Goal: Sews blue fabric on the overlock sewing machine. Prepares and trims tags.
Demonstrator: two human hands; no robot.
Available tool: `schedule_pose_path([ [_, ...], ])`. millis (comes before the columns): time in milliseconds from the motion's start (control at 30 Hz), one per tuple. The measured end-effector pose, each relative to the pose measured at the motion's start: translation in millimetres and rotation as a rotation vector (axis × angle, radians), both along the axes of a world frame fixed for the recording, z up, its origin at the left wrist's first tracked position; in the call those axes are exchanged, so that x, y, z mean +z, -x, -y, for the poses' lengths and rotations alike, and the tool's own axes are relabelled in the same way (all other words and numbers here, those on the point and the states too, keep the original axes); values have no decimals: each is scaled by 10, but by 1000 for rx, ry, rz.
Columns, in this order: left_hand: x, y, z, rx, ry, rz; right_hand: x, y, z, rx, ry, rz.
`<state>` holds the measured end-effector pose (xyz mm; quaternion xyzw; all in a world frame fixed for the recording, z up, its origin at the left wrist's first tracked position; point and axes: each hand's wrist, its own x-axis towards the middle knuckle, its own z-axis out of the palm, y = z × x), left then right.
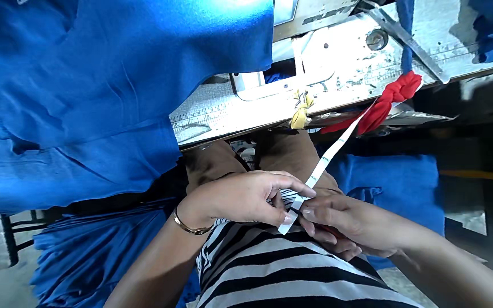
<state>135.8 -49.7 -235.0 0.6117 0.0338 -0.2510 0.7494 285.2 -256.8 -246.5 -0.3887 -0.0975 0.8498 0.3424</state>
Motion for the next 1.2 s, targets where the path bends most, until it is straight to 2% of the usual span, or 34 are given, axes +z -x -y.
schedule_pose_path([
  [67, -12, 38, 23, 35, -58, 22, 4, -22, 10, 22, -48, 83],
  [100, -19, 73, 38, 73, -163, 24, 31, -58, 14, 25, -102, 202],
  [200, -78, 134, 46, 167, -730, -160, 220, -290, -10, -81, -383, 878],
  [233, -116, 154, 30, 189, -817, -264, 283, -401, -37, -126, -474, 1132],
  [300, -144, 221, -16, 232, -812, -329, 394, -664, -151, -178, -571, 1536],
  [400, -22, 346, -17, 352, -630, -171, 463, -939, -380, -165, -571, 1923],
  [500, 80, 377, -35, 491, -537, 76, 472, -1034, -633, -57, -584, 2058],
  [633, 315, 311, -95, 623, -458, 238, 351, -1080, -837, -48, -706, 2140],
  [767, 437, 180, -118, 791, -559, 379, 373, -919, -873, -208, -680, 2118],
  [833, 490, 63, -117, 889, -676, 506, 436, -678, -828, -400, -665, 1951],
  [867, 465, 27, -154, 898, -736, 586, 495, -534, -801, -452, -643, 1736],
  [967, 462, -64, -280, 792, -936, 790, 643, -311, -778, -365, -511, 814],
  [1033, 523, -123, -271, 726, -1057, 839, 640, -247, -811, -417, -414, 468],
  [1100, 554, -133, -258, 647, -1138, 848, 621, -234, -835, -501, -375, 385],
  [1200, 546, -115, -253, 606, -1184, 835, 664, -280, -839, -543, -380, 491],
])
